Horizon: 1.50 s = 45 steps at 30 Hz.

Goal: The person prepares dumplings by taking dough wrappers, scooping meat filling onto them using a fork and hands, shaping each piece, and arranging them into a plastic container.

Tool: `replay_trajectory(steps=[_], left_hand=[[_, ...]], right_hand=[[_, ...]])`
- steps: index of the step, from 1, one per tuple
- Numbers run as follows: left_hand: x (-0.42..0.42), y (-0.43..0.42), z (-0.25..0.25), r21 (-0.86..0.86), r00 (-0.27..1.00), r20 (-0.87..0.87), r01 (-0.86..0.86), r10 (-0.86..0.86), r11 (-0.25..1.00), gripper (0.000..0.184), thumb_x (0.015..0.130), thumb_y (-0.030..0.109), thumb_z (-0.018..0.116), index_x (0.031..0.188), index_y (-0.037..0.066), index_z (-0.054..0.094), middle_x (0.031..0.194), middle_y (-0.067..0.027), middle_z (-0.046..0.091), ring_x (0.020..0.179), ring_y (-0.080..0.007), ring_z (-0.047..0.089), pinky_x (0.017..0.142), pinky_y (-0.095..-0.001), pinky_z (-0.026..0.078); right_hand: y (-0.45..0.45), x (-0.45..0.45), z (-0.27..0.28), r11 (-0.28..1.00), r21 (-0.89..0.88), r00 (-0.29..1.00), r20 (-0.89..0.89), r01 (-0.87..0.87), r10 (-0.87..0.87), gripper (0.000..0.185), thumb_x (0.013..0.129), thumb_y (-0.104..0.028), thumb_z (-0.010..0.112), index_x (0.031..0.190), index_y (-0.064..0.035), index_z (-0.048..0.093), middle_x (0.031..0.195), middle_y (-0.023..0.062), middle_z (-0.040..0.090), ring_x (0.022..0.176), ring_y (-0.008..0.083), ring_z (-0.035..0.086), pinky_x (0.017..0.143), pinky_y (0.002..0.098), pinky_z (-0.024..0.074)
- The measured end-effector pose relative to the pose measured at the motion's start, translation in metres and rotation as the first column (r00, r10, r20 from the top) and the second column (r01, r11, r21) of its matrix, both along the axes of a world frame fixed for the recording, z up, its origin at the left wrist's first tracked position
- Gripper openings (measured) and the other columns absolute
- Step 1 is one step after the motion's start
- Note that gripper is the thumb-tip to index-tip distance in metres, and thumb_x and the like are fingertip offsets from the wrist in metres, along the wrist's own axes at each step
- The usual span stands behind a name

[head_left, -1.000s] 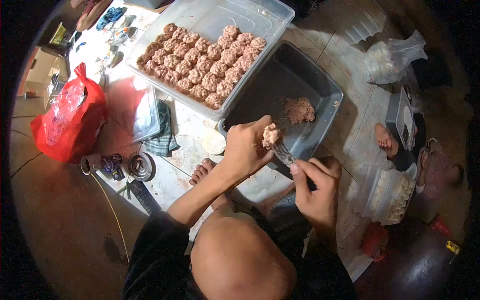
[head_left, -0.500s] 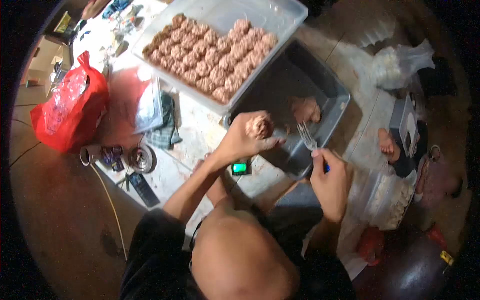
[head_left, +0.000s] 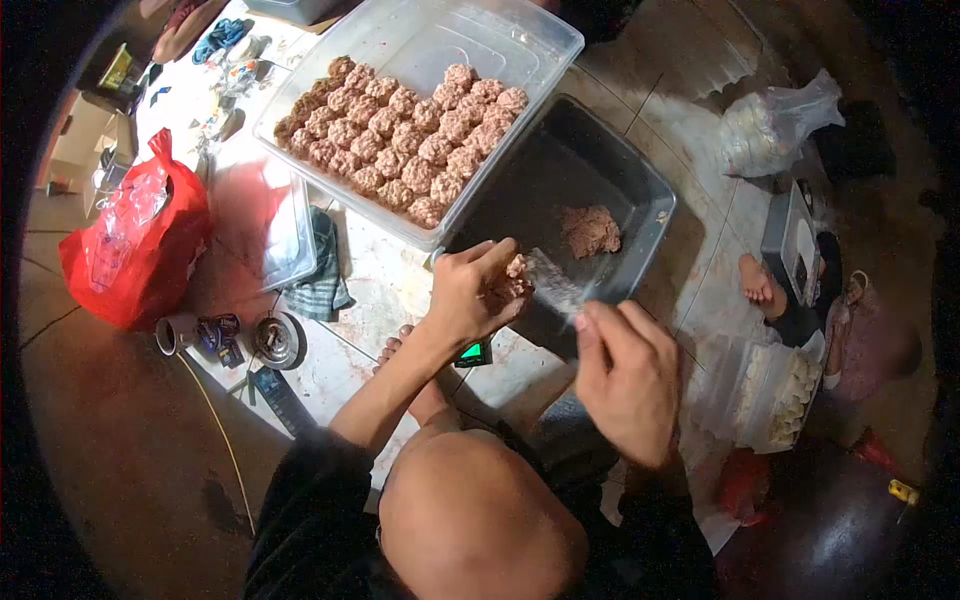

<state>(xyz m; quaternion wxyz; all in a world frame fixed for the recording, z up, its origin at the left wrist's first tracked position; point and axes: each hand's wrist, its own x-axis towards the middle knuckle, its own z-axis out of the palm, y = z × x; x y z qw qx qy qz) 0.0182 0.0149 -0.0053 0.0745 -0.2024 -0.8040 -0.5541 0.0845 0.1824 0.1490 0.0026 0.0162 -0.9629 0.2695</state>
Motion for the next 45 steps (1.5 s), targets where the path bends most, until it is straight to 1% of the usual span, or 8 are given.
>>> replay_trajectory(steps=[13, 18, 23, 27, 35, 38, 42, 45], left_hand=[[0.002, 0.027, 0.023, 0.081, 0.762, -0.444, -0.490, 0.472, 0.868, 0.038, 0.077, 0.016, 0.090, 0.112, 0.007, 0.079, 0.062, -0.0027, 0.047, 0.048, -0.0153, 0.049, 0.045, -0.0294, 0.039], [0.001, 0.018, 0.033, 0.189, 0.895, 0.408, -0.276, 0.180, 0.942, 0.027, 0.084, 0.016, 0.089, 0.087, -0.001, 0.069, 0.076, -0.0021, 0.063, 0.067, -0.0080, 0.056, 0.059, -0.0288, 0.048], [0.036, -0.014, 0.042, 0.532, 0.928, 0.370, -0.257, 0.051, 0.807, 0.027, 0.076, 0.003, 0.091, 0.083, 0.000, 0.065, 0.084, -0.0061, 0.069, 0.073, -0.0079, 0.062, 0.064, -0.0249, 0.051], [0.034, -0.009, 0.058, -0.177, 0.966, 0.229, -0.080, 0.120, 0.981, 0.030, 0.077, 0.013, 0.092, 0.079, 0.002, 0.065, 0.071, -0.0013, 0.066, 0.063, -0.0056, 0.058, 0.056, -0.0249, 0.046], [0.038, -0.045, 0.045, 0.283, 0.881, 0.395, -0.388, 0.262, 0.877, 0.026, 0.080, 0.009, 0.088, 0.082, 0.002, 0.063, 0.067, -0.0017, 0.065, 0.060, -0.0100, 0.061, 0.055, -0.0246, 0.050], [0.043, -0.024, 0.061, -0.486, 0.986, 0.028, -0.131, 0.165, 0.864, 0.046, 0.081, 0.012, 0.087, 0.056, 0.008, 0.048, 0.052, -0.0063, 0.057, 0.044, -0.0119, 0.053, 0.043, -0.0311, 0.043], [0.050, -0.007, 0.014, 0.328, 0.769, 0.625, -0.105, -0.132, 0.939, 0.040, 0.073, 0.017, 0.093, 0.066, 0.004, 0.056, 0.062, -0.0013, 0.059, 0.056, -0.0065, 0.050, 0.052, -0.0267, 0.042], [0.071, -0.028, -0.032, 0.283, 0.976, 0.198, -0.146, 0.091, 0.948, 0.034, 0.076, 0.015, 0.092, 0.077, 0.002, 0.061, 0.070, -0.0006, 0.061, 0.060, -0.0068, 0.050, 0.056, -0.0242, 0.043]], right_hand=[[-0.010, 0.013, -0.002, 0.994, -0.015, 0.992, 0.051, -0.111, 0.111, 0.013, 0.099, -0.017, 0.062, 0.100, -0.0070, 0.069, 0.087, 0.0181, 0.065, 0.075, 0.0435, 0.064, 0.064, 0.0498, 0.0475], [0.019, 0.001, 0.008, 0.981, -0.046, 0.978, -0.085, 0.190, -0.193, 0.016, 0.099, -0.014, 0.060, 0.099, -0.0003, 0.067, 0.088, 0.0208, 0.065, 0.080, 0.0450, 0.064, 0.069, 0.0512, 0.0478], [0.063, 0.004, -0.068, 0.969, 0.231, 0.966, 0.217, 0.086, -0.137, 0.016, 0.096, -0.007, 0.056, 0.101, 0.0018, 0.068, 0.095, 0.0260, 0.067, 0.088, 0.0461, 0.066, 0.077, 0.0534, 0.0516], [0.075, 0.002, -0.176, 0.983, 0.168, 0.988, 0.118, 0.075, -0.096, 0.017, 0.088, -0.003, 0.058, 0.100, 0.0033, 0.069, 0.097, 0.0279, 0.068, 0.097, 0.0497, 0.064, 0.085, 0.0549, 0.0524], [0.093, -0.010, -0.175, 0.913, 0.387, 0.935, 0.257, 0.130, -0.242, 0.035, 0.077, 0.001, 0.070, 0.112, 0.0056, 0.065, 0.110, 0.0328, 0.066, 0.108, 0.0517, 0.064, 0.092, 0.0547, 0.0526], [0.094, -0.039, -0.177, 0.854, 0.475, 0.911, 0.221, 0.211, -0.348, 0.024, 0.084, 0.001, 0.064, 0.106, 0.0078, 0.069, 0.111, 0.0342, 0.065, 0.108, 0.0513, 0.065, 0.092, 0.0545, 0.0535], [0.097, -0.044, -0.214, 0.826, 0.533, 0.934, 0.166, 0.184, -0.315, 0.019, 0.087, 0.001, 0.058, 0.097, 0.0090, 0.072, 0.112, 0.0341, 0.065, 0.098, 0.0490, 0.069, 0.087, 0.0541, 0.0565], [0.084, -0.027, -0.207, 0.842, 0.539, 0.915, 0.346, -0.012, -0.209, 0.022, 0.088, 0.002, 0.054, 0.098, 0.0111, 0.072, 0.111, 0.0363, 0.065, 0.091, 0.0511, 0.070, 0.081, 0.0566, 0.0574]])
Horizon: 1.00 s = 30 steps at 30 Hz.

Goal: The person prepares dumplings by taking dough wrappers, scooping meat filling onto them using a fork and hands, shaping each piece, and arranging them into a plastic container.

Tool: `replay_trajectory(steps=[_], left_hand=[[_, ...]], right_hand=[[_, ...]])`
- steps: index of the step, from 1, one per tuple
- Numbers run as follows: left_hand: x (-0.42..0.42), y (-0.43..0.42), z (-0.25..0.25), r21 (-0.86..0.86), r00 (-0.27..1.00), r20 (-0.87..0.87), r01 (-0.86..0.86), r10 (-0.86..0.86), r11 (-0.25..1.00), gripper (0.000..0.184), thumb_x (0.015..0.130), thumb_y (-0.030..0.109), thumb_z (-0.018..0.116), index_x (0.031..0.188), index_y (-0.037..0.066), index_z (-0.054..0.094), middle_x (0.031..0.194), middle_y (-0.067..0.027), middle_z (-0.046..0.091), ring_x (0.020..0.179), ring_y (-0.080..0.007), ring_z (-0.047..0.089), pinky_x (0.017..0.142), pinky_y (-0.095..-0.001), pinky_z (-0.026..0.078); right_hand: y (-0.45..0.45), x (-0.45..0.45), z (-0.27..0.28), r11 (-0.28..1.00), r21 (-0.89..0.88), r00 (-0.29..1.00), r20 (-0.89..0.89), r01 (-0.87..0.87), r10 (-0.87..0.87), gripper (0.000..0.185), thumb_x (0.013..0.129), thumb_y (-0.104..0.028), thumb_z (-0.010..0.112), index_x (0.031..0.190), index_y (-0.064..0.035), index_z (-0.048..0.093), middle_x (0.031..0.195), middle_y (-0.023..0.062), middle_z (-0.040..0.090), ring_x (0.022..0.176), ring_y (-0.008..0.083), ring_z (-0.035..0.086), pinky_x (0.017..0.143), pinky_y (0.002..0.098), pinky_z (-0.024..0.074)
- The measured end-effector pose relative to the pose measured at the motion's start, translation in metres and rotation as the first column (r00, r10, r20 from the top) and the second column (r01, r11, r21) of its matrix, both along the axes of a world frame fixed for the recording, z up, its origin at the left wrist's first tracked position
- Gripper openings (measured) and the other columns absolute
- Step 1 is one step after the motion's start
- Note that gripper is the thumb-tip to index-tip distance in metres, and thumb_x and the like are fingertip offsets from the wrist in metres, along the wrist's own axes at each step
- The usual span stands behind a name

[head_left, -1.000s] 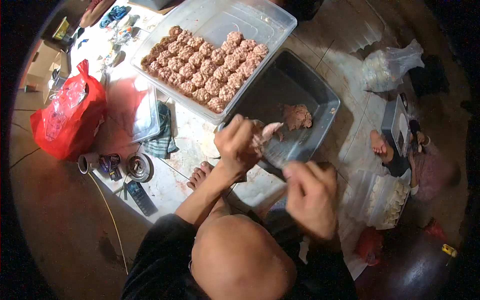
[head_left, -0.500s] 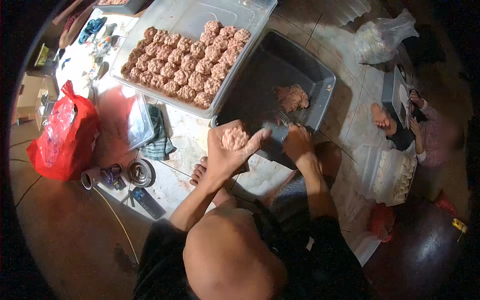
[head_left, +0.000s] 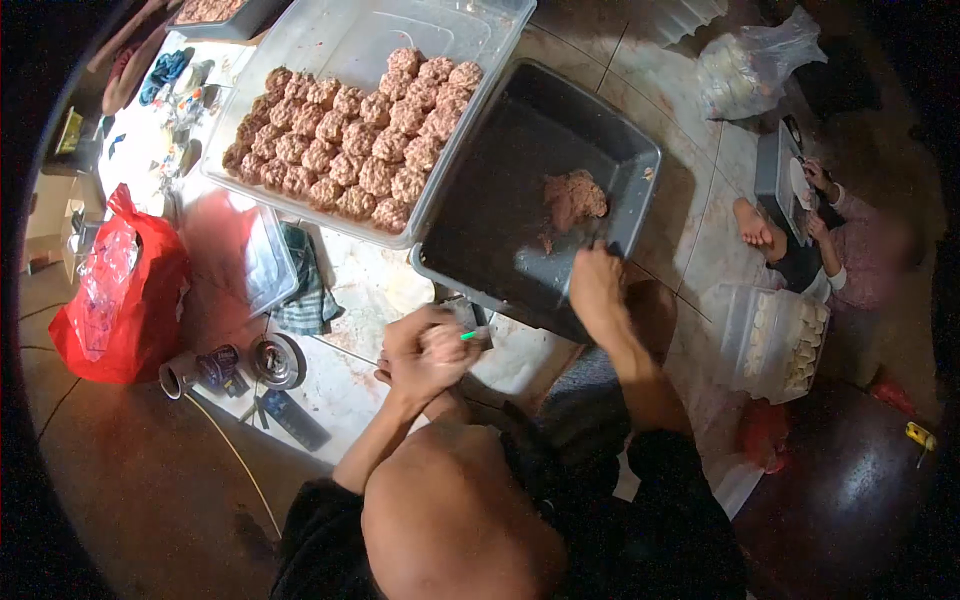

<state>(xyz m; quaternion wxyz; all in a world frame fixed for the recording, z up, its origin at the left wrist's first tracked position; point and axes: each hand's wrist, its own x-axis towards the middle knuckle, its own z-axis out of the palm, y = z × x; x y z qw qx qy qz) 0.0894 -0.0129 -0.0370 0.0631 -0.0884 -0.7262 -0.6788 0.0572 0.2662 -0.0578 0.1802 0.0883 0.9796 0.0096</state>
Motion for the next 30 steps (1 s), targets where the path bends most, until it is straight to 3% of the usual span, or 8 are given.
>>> replay_trajectory(steps=[2, 6, 9, 10, 15, 19, 23, 30], left_hand=[[0.006, -0.015, -0.006, -0.218, 0.954, 0.258, -0.096, 0.152, 0.971, 0.031, 0.073, 0.006, 0.089, 0.090, -0.003, 0.063, 0.073, -0.0008, 0.060, 0.063, -0.0073, 0.051, 0.060, -0.0237, 0.045], [0.021, -0.012, -0.067, -0.047, 0.912, 0.398, 0.125, -0.096, 0.991, 0.035, 0.074, 0.002, 0.079, 0.106, 0.002, 0.065, 0.086, -0.0062, 0.066, 0.079, -0.0151, 0.065, 0.074, -0.0282, 0.052], [0.022, -0.012, -0.097, -0.493, 0.945, 0.193, 0.326, -0.263, 0.807, 0.047, 0.066, 0.008, 0.084, 0.108, 0.004, 0.065, 0.104, -0.0139, 0.063, 0.100, -0.0372, 0.059, 0.089, -0.0450, 0.048], [0.024, -0.007, -0.101, -0.593, 0.970, 0.010, 0.200, -0.242, 0.780, 0.045, 0.070, 0.016, 0.082, 0.110, 0.004, 0.065, 0.105, -0.0122, 0.060, 0.105, -0.0364, 0.055, 0.091, -0.0464, 0.045], [0.033, 0.000, -0.131, -0.813, 0.974, 0.021, 0.149, -0.227, 0.563, 0.071, 0.064, 0.005, 0.079, 0.132, 0.001, 0.061, 0.130, -0.0187, 0.052, 0.118, -0.0411, 0.049, 0.098, -0.0478, 0.043], [0.033, -0.005, -0.107, -0.799, 0.975, 0.120, 0.207, -0.188, 0.565, 0.065, 0.066, 0.002, 0.081, 0.129, 0.002, 0.063, 0.128, -0.0191, 0.054, 0.116, -0.0386, 0.051, 0.095, -0.0456, 0.045], [0.025, -0.015, -0.095, -0.533, 0.996, -0.088, -0.031, -0.020, 0.846, 0.052, 0.073, 0.008, 0.081, 0.122, 0.006, 0.065, 0.113, -0.0156, 0.060, 0.106, -0.0371, 0.056, 0.093, -0.0467, 0.045], [0.004, -0.045, -0.119, -0.699, 0.998, -0.036, -0.058, 0.045, 0.713, 0.040, 0.078, 0.009, 0.071, 0.118, 0.004, 0.065, 0.112, -0.0180, 0.061, 0.104, -0.0383, 0.056, 0.093, -0.0482, 0.045]], right_hand=[[-0.006, 0.006, 0.013, 0.999, -0.012, 0.992, 0.117, -0.037, 0.038, 0.030, 0.097, -0.003, 0.052, 0.114, 0.0176, 0.064, 0.110, 0.0347, 0.067, 0.096, 0.0470, 0.072, 0.082, 0.0526, 0.0591], [0.002, -0.017, 0.006, 0.989, -0.104, 0.987, -0.106, 0.107, -0.118, 0.029, 0.094, -0.004, 0.054, 0.112, 0.0171, 0.064, 0.108, 0.0368, 0.066, 0.093, 0.0491, 0.071, 0.081, 0.0535, 0.0578], [-0.005, -0.019, 0.004, 0.996, -0.046, 0.996, -0.042, 0.080, -0.081, 0.021, 0.088, 0.000, 0.057, 0.093, 0.0127, 0.073, 0.115, 0.0353, 0.065, 0.094, 0.0509, 0.070, 0.085, 0.0557, 0.0569], [-0.008, -0.016, 0.010, 0.998, -0.047, 0.999, -0.026, 0.039, -0.040, 0.021, 0.088, 0.000, 0.058, 0.093, 0.0123, 0.074, 0.114, 0.0344, 0.065, 0.094, 0.0505, 0.070, 0.084, 0.0557, 0.0569], [-0.001, -0.025, 0.029, 1.000, 0.001, 0.997, -0.079, 0.012, -0.012, 0.019, 0.087, -0.001, 0.059, 0.090, 0.0093, 0.074, 0.113, 0.0314, 0.066, 0.096, 0.0474, 0.071, 0.083, 0.0550, 0.0571], [0.001, -0.027, 0.020, 1.000, 0.015, 0.997, -0.077, -0.006, 0.007, 0.018, 0.087, -0.003, 0.059, 0.087, 0.0076, 0.074, 0.104, 0.0300, 0.069, 0.095, 0.0467, 0.071, 0.080, 0.0536, 0.0570], [-0.003, -0.004, 0.012, 0.996, -0.051, 0.995, -0.079, -0.070, 0.066, 0.018, 0.086, -0.002, 0.059, 0.084, 0.0068, 0.074, 0.097, 0.0307, 0.070, 0.093, 0.0468, 0.071, 0.080, 0.0532, 0.0565], [0.004, -0.003, 0.000, 0.972, -0.211, 0.993, -0.085, -0.101, 0.085, 0.022, 0.084, -0.012, 0.066, 0.084, 0.0080, 0.073, 0.092, 0.0319, 0.070, 0.091, 0.0489, 0.069, 0.084, 0.0541, 0.0551]])
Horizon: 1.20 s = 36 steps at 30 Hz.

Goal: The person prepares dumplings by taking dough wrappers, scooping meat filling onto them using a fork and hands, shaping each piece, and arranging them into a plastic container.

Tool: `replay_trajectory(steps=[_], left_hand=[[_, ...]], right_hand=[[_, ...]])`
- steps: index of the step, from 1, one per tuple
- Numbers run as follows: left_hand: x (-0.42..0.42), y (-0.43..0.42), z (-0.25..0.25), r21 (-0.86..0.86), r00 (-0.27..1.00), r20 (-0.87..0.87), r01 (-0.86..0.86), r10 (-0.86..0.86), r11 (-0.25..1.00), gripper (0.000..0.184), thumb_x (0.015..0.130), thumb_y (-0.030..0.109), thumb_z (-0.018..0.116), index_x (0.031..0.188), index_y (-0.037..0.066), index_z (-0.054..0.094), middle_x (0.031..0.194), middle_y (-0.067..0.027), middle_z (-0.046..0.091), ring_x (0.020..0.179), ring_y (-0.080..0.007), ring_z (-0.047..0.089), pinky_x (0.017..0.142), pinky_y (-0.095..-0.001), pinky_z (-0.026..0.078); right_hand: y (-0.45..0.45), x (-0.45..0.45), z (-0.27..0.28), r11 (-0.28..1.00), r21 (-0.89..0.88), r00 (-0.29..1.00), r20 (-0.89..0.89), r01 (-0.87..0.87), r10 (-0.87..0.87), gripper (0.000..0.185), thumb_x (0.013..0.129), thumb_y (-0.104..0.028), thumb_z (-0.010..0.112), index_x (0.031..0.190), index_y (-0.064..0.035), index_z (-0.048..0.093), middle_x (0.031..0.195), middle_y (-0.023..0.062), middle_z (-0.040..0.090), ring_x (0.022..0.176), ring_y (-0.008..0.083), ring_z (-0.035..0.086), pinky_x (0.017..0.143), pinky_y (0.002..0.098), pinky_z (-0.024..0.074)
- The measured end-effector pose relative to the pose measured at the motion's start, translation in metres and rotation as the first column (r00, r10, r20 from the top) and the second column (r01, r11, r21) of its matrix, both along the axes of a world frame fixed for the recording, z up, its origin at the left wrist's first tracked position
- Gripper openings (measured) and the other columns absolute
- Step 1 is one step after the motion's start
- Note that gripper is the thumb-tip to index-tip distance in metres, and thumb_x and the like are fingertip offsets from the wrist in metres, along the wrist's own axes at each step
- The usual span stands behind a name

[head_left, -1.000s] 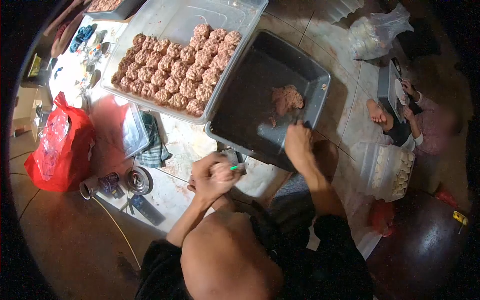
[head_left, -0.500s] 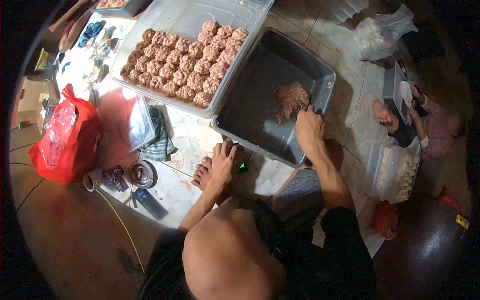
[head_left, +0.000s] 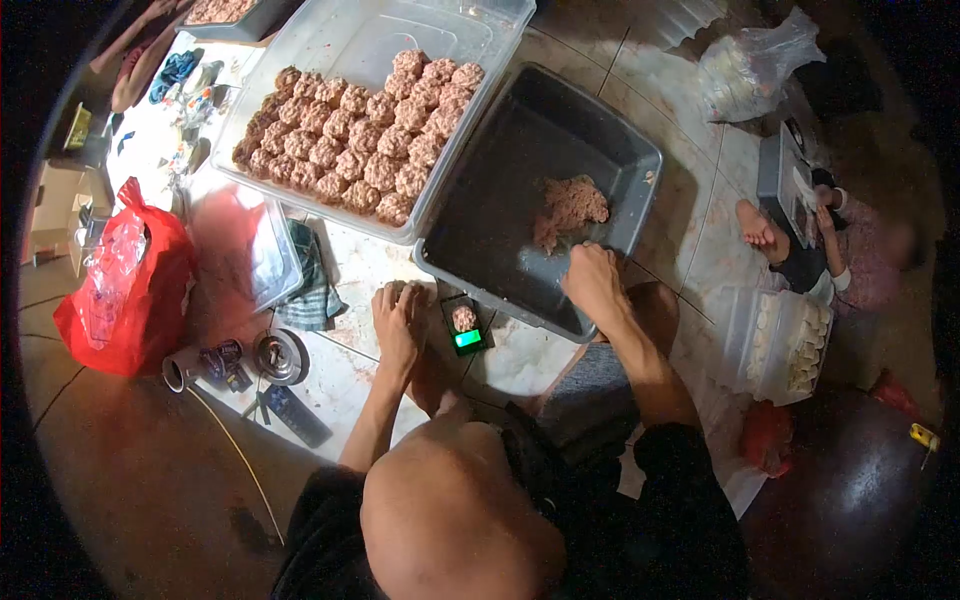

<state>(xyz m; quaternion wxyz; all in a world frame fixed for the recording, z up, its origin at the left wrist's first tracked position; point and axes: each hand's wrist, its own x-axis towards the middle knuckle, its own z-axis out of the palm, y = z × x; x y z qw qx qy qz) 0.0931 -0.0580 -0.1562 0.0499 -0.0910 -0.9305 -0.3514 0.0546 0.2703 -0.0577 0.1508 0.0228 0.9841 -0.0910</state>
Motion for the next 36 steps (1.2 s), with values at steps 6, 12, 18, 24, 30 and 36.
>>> replay_trajectory(steps=[6, 12, 18, 24, 30, 36], left_hand=[[0.005, 0.003, 0.002, 0.009, 0.996, -0.007, 0.086, -0.085, 0.996, 0.037, 0.084, 0.008, 0.068, 0.119, -0.001, 0.062, 0.118, -0.0205, 0.059, 0.107, -0.0399, 0.054, 0.094, -0.0488, 0.045], [0.005, 0.005, 0.014, -0.045, 0.992, 0.047, 0.121, -0.119, 0.992, 0.044, 0.080, 0.005, 0.068, 0.122, -0.002, 0.062, 0.124, -0.0215, 0.059, 0.115, -0.0408, 0.053, 0.101, -0.0492, 0.044], [0.005, 0.002, 0.003, 0.325, 0.996, 0.032, -0.084, 0.078, 0.942, 0.024, 0.092, 0.008, 0.062, 0.111, -0.005, 0.065, 0.104, -0.0168, 0.066, 0.098, -0.0314, 0.065, 0.089, -0.0402, 0.053], [-0.015, 0.000, 0.079, 0.707, 0.743, 0.658, -0.666, -0.121, -0.239, 0.033, 0.104, 0.030, 0.054, 0.118, 0.002, 0.060, 0.115, -0.0189, 0.068, 0.109, -0.0351, 0.069, 0.101, -0.0432, 0.055], [-0.046, 0.058, 0.134, 0.555, 0.573, 0.692, -0.811, -0.439, -0.183, 0.064, 0.102, 0.050, 0.046, 0.134, -0.004, 0.057, 0.128, -0.0211, 0.067, 0.120, -0.0324, 0.066, 0.110, -0.0470, 0.049], [-0.061, 0.094, 0.109, 0.588, 0.589, 0.579, -0.781, -0.564, -0.212, 0.072, 0.101, 0.059, 0.040, 0.117, -0.008, 0.063, 0.116, -0.0254, 0.071, 0.112, -0.0386, 0.068, 0.108, -0.0483, 0.049]], right_hand=[[-0.017, -0.011, -0.064, 0.947, -0.276, 0.980, -0.060, 0.165, -0.188, 0.024, 0.084, -0.015, 0.064, 0.086, 0.0081, 0.070, 0.089, 0.0335, 0.068, 0.091, 0.0511, 0.067, 0.084, 0.0558, 0.0547], [-0.061, -0.052, -0.053, 0.934, -0.295, 0.969, 0.201, 0.201, -0.145, 0.030, 0.086, -0.022, 0.062, 0.093, 0.0056, 0.071, 0.098, 0.0329, 0.070, 0.099, 0.0496, 0.069, 0.086, 0.0546, 0.0553], [-0.077, -0.054, -0.070, 0.942, -0.275, 0.965, 0.229, 0.193, -0.131, 0.029, 0.088, -0.027, 0.064, 0.105, -0.0097, 0.079, 0.104, 0.0237, 0.074, 0.101, 0.0469, 0.070, 0.087, 0.0471, 0.0563], [-0.058, -0.026, 0.003, 0.657, -0.754, 0.997, -0.040, 0.012, -0.064, 0.024, 0.093, -0.018, 0.071, 0.108, -0.0005, 0.076, 0.098, 0.0232, 0.076, 0.097, 0.0330, 0.075, 0.082, 0.0433, 0.0573], [-0.056, 0.002, 0.144, 0.734, -0.679, 0.990, -0.093, 0.011, -0.101, 0.025, 0.095, -0.011, 0.068, 0.118, -0.0030, 0.071, 0.093, 0.0228, 0.074, 0.084, 0.0375, 0.074, 0.071, 0.0438, 0.0557], [-0.064, 0.032, 0.111, 0.914, -0.392, 0.977, -0.210, -0.104, 0.022, 0.012, 0.096, -0.009, 0.064, 0.105, -0.0009, 0.067, 0.092, 0.0238, 0.071, 0.084, 0.0432, 0.070, 0.069, 0.0480, 0.0538]])
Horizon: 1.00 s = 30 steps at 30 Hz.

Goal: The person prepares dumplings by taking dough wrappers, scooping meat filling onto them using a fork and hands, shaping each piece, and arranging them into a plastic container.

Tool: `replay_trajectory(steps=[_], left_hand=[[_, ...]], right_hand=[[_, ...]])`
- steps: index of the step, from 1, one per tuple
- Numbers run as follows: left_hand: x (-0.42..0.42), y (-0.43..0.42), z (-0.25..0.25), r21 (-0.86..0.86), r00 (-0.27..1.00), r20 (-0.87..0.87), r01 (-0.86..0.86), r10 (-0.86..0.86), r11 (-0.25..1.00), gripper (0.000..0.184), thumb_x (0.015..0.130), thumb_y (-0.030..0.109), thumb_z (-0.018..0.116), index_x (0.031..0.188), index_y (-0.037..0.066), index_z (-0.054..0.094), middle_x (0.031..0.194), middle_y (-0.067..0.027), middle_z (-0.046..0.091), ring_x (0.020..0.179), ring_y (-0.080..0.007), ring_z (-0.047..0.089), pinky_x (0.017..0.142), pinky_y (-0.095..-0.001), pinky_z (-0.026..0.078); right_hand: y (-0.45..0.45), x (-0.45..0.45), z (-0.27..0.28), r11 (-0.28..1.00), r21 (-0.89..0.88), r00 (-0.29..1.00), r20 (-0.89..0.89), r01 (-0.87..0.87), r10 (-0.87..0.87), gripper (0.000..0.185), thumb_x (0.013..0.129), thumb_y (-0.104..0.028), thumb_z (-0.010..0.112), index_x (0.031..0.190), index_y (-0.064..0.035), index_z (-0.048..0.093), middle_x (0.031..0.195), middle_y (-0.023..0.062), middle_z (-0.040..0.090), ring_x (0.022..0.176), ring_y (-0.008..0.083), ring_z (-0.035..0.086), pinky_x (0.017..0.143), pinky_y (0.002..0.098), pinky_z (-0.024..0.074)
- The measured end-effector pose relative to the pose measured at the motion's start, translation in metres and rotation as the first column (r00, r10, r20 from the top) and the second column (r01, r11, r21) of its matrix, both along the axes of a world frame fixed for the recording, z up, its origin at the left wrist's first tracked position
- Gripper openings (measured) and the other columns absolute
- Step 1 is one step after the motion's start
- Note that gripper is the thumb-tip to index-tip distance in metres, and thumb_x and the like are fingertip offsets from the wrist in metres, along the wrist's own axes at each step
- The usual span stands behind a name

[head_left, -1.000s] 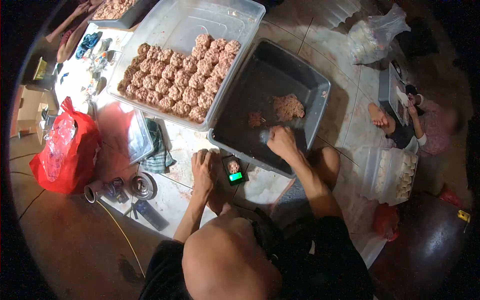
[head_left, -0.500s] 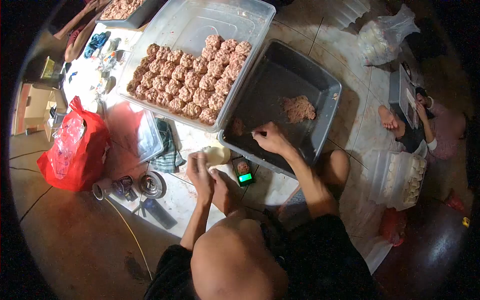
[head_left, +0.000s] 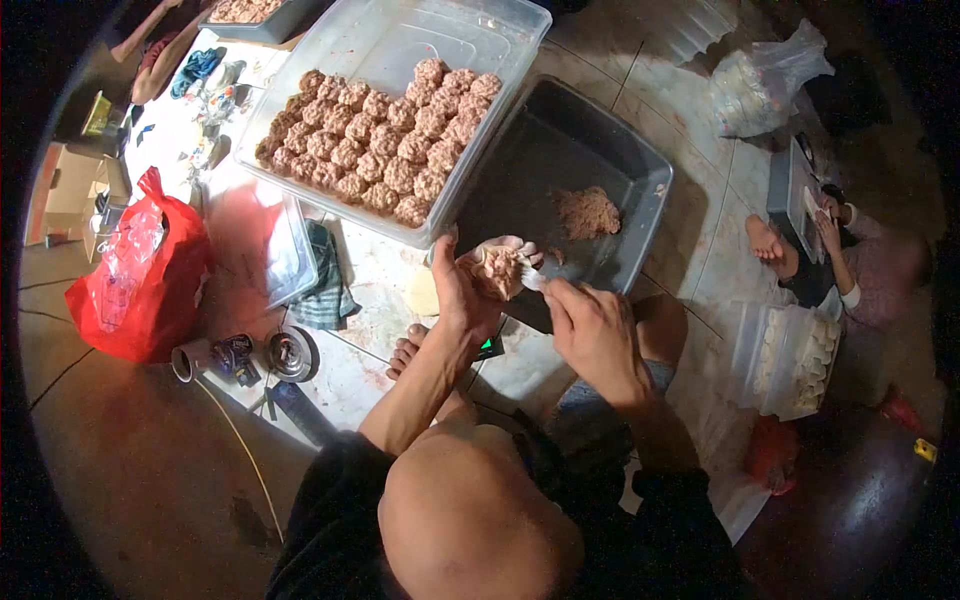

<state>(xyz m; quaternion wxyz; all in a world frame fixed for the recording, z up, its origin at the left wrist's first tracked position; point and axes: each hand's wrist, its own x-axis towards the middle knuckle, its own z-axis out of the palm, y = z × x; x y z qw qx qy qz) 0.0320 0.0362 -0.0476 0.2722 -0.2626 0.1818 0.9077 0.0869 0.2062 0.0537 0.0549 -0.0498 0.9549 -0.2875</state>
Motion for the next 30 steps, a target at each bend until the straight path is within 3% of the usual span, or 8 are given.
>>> replay_trajectory(steps=[3, 6, 10, 12, 16, 18, 21, 30], left_hand=[[-0.005, 0.006, 0.020, 0.057, 0.990, 0.052, -0.132, 0.129, 0.990, 0.071, 0.101, 0.057, 0.040, 0.115, -0.009, 0.062, 0.115, -0.0254, 0.070, 0.111, -0.0415, 0.067, 0.105, -0.0523, 0.051], [-0.007, 0.007, 0.033, 0.056, 1.000, 0.013, -0.019, 0.019, 0.998, 0.070, 0.101, 0.056, 0.040, 0.114, -0.009, 0.062, 0.114, -0.0247, 0.070, 0.109, -0.0412, 0.067, 0.105, -0.0528, 0.051], [0.001, -0.007, -0.006, 0.164, 0.994, -0.048, -0.093, 0.102, 0.982, 0.063, 0.100, 0.050, 0.043, 0.109, -0.007, 0.066, 0.109, -0.0265, 0.071, 0.103, -0.0391, 0.071, 0.104, -0.0513, 0.053], [0.000, -0.018, -0.001, 0.004, 0.972, -0.083, -0.219, 0.219, 0.976, 0.056, 0.098, 0.045, 0.045, 0.108, -0.006, 0.066, 0.105, -0.0215, 0.071, 0.106, -0.0365, 0.070, 0.104, -0.0510, 0.053], [0.009, -0.017, -0.010, -0.083, 0.982, -0.056, -0.183, 0.179, 0.980, 0.048, 0.099, 0.037, 0.050, 0.115, -0.006, 0.065, 0.109, -0.0222, 0.069, 0.110, -0.0374, 0.068, 0.109, -0.0542, 0.050], [0.007, -0.016, -0.013, -0.109, 0.981, -0.079, -0.185, 0.177, 0.977, 0.046, 0.099, 0.035, 0.051, 0.116, -0.006, 0.064, 0.112, -0.0227, 0.069, 0.111, -0.0371, 0.067, 0.110, -0.0524, 0.049], [0.004, -0.023, -0.003, -0.105, 0.987, -0.091, -0.141, 0.132, 0.984, 0.044, 0.099, 0.033, 0.053, 0.117, -0.005, 0.066, 0.119, -0.0222, 0.071, 0.115, -0.0339, 0.067, 0.110, -0.0433, 0.050], [0.009, -0.027, -0.014, -0.149, 0.994, -0.069, -0.089, 0.080, 0.985, 0.045, 0.099, 0.035, 0.054, 0.120, -0.003, 0.066, 0.117, -0.0209, 0.071, 0.114, -0.0339, 0.067, 0.108, -0.0435, 0.051]], right_hand=[[-0.002, 0.009, 0.040, 0.987, 0.125, 0.993, 0.048, 0.103, -0.109, 0.014, 0.095, -0.009, 0.065, 0.107, -0.0020, 0.068, 0.090, 0.0233, 0.071, 0.083, 0.0433, 0.070, 0.070, 0.0481, 0.0540], [-0.012, 0.015, 0.036, 0.996, -0.061, 0.997, -0.042, 0.065, -0.068, 0.014, 0.095, -0.009, 0.064, 0.106, -0.0026, 0.068, 0.090, 0.0230, 0.071, 0.083, 0.0439, 0.069, 0.071, 0.0491, 0.0538], [0.005, 0.012, 0.022, 0.993, 0.105, 0.998, 0.026, 0.057, -0.060, 0.012, 0.095, -0.009, 0.062, 0.105, -0.0052, 0.069, 0.088, 0.0221, 0.071, 0.085, 0.0441, 0.069, 0.068, 0.0494, 0.0527], [0.017, 0.008, 0.035, 0.929, 0.309, 0.979, -0.037, 0.202, -0.200, 0.015, 0.096, -0.012, 0.060, 0.110, -0.0072, 0.066, 0.084, 0.0230, 0.071, 0.079, 0.0452, 0.070, 0.069, 0.0546, 0.0516], [0.044, -0.003, -0.048, 0.892, 0.447, 0.950, 0.245, 0.068, -0.195, 0.037, 0.089, -0.006, 0.063, 0.121, 0.0118, 0.061, 0.090, 0.0271, 0.073, 0.082, 0.0445, 0.073, 0.070, 0.0487, 0.0588], [0.041, -0.011, -0.084, 0.897, 0.442, 0.910, 0.366, 0.015, -0.195, 0.045, 0.086, -0.004, 0.064, 0.126, 0.0150, 0.058, 0.095, 0.0322, 0.072, 0.094, 0.0458, 0.072, 0.085, 0.0520, 0.0573], [0.035, -0.013, -0.120, 0.912, 0.382, 0.937, 0.241, 0.149, -0.254, 0.047, 0.085, -0.006, 0.061, 0.127, 0.0154, 0.056, 0.094, 0.0349, 0.070, 0.094, 0.0503, 0.070, 0.089, 0.0563, 0.0550], [0.052, -0.043, -0.129, 0.869, 0.418, 0.932, 0.120, 0.264, -0.341, 0.032, 0.085, -0.008, 0.068, 0.111, 0.0090, 0.061, 0.094, 0.0333, 0.070, 0.088, 0.0496, 0.070, 0.081, 0.0566, 0.0559]])
